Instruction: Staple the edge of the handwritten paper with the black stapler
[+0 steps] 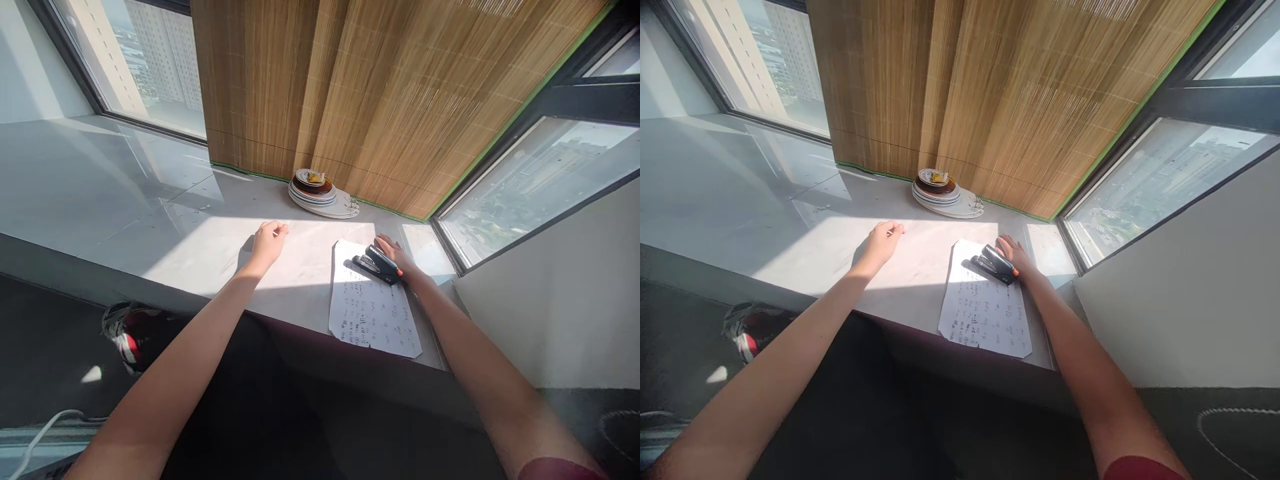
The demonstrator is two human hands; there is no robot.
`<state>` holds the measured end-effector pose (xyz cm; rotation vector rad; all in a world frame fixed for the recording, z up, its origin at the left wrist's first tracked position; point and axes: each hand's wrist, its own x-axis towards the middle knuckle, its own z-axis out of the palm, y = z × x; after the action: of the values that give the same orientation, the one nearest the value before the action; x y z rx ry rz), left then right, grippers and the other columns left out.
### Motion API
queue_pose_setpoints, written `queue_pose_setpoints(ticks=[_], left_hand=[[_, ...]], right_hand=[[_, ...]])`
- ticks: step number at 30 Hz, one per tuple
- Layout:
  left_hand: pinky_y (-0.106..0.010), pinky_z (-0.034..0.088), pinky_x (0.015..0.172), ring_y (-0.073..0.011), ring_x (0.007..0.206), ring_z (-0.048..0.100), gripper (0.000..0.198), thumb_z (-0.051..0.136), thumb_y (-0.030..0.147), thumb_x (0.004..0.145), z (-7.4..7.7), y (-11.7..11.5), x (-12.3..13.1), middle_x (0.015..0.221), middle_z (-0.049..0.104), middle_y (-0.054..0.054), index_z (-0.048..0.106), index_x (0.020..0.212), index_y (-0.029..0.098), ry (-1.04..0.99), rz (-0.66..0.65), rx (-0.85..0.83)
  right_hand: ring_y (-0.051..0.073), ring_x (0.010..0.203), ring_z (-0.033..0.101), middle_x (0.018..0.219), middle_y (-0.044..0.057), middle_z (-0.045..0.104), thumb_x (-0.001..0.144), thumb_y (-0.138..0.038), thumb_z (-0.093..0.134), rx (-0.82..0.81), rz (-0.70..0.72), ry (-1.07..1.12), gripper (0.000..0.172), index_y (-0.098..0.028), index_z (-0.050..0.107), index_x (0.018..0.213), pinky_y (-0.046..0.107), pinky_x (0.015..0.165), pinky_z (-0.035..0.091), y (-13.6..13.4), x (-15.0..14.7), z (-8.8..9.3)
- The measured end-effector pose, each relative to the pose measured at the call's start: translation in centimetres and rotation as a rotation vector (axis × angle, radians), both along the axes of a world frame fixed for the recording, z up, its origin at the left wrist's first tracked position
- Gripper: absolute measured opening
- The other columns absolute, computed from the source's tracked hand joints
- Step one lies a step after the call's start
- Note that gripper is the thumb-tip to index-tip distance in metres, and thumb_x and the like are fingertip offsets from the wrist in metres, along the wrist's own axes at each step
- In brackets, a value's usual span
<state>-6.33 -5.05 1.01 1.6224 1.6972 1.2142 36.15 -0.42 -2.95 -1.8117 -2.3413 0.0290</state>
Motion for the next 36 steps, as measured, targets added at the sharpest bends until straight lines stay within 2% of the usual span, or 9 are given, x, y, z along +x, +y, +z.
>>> queue_pose_setpoints(ticks=[5,9,14,18,22,27,30,33,36], left_hand=[[-0.039,0.051,0.105,-0.0262,0.106,0.066,0.032,0.048,0.036,0.108,0.5,-0.1,-0.4,0.099,0.069,-0.007,0.066,0.083,0.027,-0.043,0.13,0.106],[-0.039,0.053,0.106,-0.0261,0.111,0.066,0.032,0.048,0.029,0.108,1.1,-0.6,-0.5,0.096,0.067,-0.007,0.061,0.078,0.027,-0.057,0.211,0.178],[-0.04,0.056,0.104,-0.0256,0.112,0.065,0.033,0.048,0.028,0.11,1.8,-1.2,-0.7,0.1,0.067,-0.009,0.057,0.078,0.025,-0.098,0.336,0.262],[-0.042,0.058,0.099,-0.027,0.113,0.065,0.034,0.053,0.028,0.109,1.8,-1.1,-1.0,0.101,0.065,-0.01,0.053,0.075,0.023,-0.174,0.362,0.388],[-0.04,0.059,0.097,-0.0268,0.112,0.065,0.034,0.053,0.025,0.108,1.7,-1.0,-1.0,0.097,0.064,-0.009,0.053,0.074,0.023,-0.168,0.379,0.406],[-0.036,0.057,0.099,-0.0238,0.108,0.068,0.036,0.047,0.021,0.11,1.6,-0.9,-0.9,0.098,0.068,-0.007,0.058,0.076,0.023,-0.06,0.35,0.297],[-0.038,0.055,0.102,-0.0251,0.107,0.069,0.035,0.046,0.023,0.11,1.0,-0.6,-0.8,0.102,0.072,-0.007,0.065,0.081,0.025,0.036,0.184,0.153],[-0.045,0.05,0.114,-0.0322,0.127,0.065,0.021,0.055,0.026,0.106,0.1,-0.6,-0.4,0.128,0.076,-0.011,0.076,0.105,0.026,0.216,-0.088,0.019],[-0.057,0.027,0.133,-0.0387,0.158,0.043,0.03,0.064,0.029,0.103,-0.7,-1.0,0.2,0.165,0.059,-0.014,0.075,0.131,0.024,0.384,-0.35,-0.006]], right_hand=[[0.036,0.172,0.031,0.18,0.017,0.041,0.115,-0.041,0.032,-0.054,0.092,0.002,0.057,-0.022,0.054,0.164,0.069,0.136,0.03,1.2,-5.2,0.3],[0.035,0.17,0.035,0.179,0.021,0.04,0.118,-0.046,0.035,-0.024,0.281,0.029,0.056,-0.018,0.053,0.163,0.066,0.135,0.032,3.3,-13.0,0.7],[0.033,0.165,0.04,0.178,0.019,0.043,0.118,-0.042,0.042,-0.06,0.333,0.016,0.046,-0.021,0.057,0.156,0.07,0.134,0.028,6.2,-23.6,1.3],[0.031,0.169,0.035,0.184,0.014,0.034,0.119,-0.042,0.036,-0.079,0.365,0.013,0.049,-0.024,0.053,0.161,0.072,0.135,0.023,7.3,-28.0,1.4],[0.036,0.174,0.023,0.187,0.014,0.024,0.116,-0.043,0.039,0.003,0.305,-0.003,0.062,-0.021,0.038,0.175,0.076,0.138,0.01,6.7,-27.5,1.3],[0.039,0.173,0.024,0.184,0.017,0.032,0.114,-0.041,0.039,0.084,0.291,-0.032,0.068,-0.015,0.036,0.177,0.075,0.139,0.005,4.8,-22.7,1.5],[0.039,0.174,0.022,0.184,0.018,0.031,0.114,-0.039,0.036,0.072,0.251,-0.048,0.067,-0.015,0.034,0.178,0.078,0.137,0.009,3.1,-18.7,1.8],[0.038,0.175,0.019,0.185,0.017,0.026,0.115,-0.036,0.033,0.015,0.209,-0.094,0.066,-0.016,0.033,0.178,0.078,0.137,0.013,1.6,-14.8,2.3],[0.035,0.175,0.02,0.186,0.014,0.028,0.115,-0.036,0.033,-0.029,0.211,-0.096,0.064,-0.022,0.036,0.177,0.078,0.137,0.014,0.8,-12.2,2.7]])
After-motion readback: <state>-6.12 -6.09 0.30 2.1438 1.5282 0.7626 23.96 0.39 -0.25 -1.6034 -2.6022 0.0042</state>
